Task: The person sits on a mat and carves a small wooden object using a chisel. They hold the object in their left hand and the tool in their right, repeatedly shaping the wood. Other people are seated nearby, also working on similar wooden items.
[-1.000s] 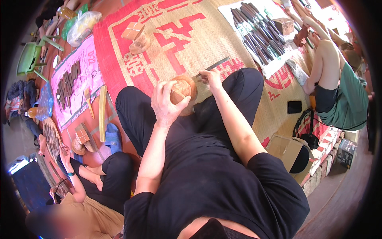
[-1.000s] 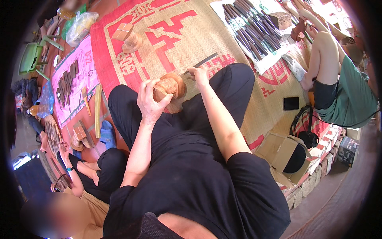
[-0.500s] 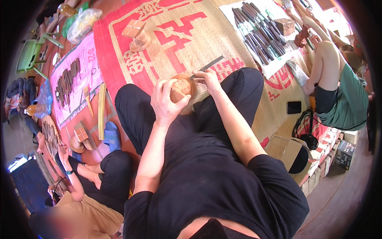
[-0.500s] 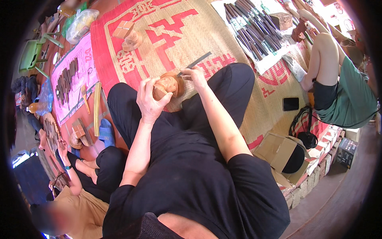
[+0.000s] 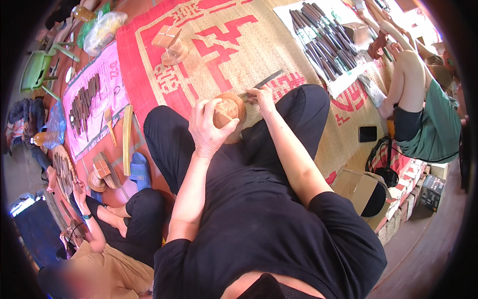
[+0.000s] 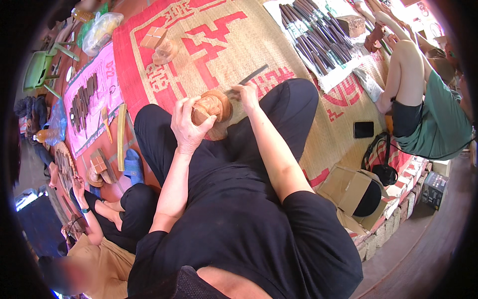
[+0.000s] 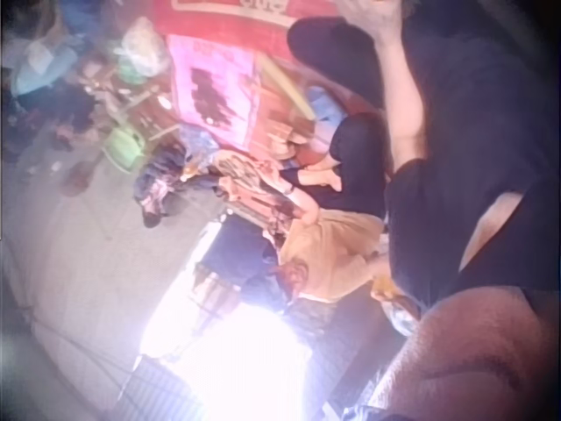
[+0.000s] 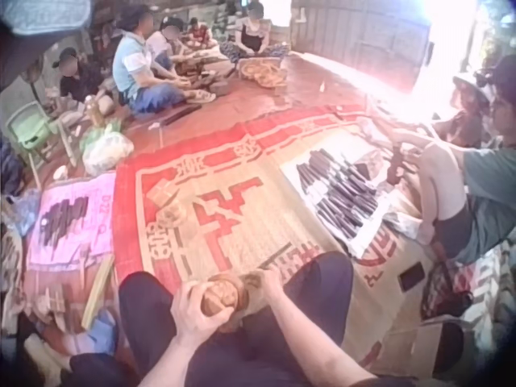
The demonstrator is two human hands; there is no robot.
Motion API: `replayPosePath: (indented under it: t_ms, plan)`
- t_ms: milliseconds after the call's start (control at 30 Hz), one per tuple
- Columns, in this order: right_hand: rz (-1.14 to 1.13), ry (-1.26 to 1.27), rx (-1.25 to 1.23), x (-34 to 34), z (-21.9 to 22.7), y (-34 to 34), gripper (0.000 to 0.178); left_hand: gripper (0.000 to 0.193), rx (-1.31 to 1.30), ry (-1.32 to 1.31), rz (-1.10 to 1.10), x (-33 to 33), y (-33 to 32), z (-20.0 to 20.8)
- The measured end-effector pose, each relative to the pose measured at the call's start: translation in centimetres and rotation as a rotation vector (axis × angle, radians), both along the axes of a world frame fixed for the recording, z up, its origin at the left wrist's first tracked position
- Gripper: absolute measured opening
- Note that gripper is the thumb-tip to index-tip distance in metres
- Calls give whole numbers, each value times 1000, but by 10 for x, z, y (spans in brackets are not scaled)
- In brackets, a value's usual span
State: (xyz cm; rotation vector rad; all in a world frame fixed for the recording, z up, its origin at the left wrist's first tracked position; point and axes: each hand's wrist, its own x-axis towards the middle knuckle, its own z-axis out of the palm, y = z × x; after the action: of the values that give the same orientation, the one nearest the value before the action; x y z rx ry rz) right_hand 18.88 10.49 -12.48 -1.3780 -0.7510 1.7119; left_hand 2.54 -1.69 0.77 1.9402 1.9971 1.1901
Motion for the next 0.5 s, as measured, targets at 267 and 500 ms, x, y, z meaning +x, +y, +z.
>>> replayPosePath:
  t_ms: [267, 500]
  plan:
    - [93, 60, -44, -6, 11, -9, 20, 52, 1, -9, 7, -1, -1, -3]
    - [-9, 26, 22, -1, 9, -3, 20, 52, 10, -5, 13, -2, -2, -1]
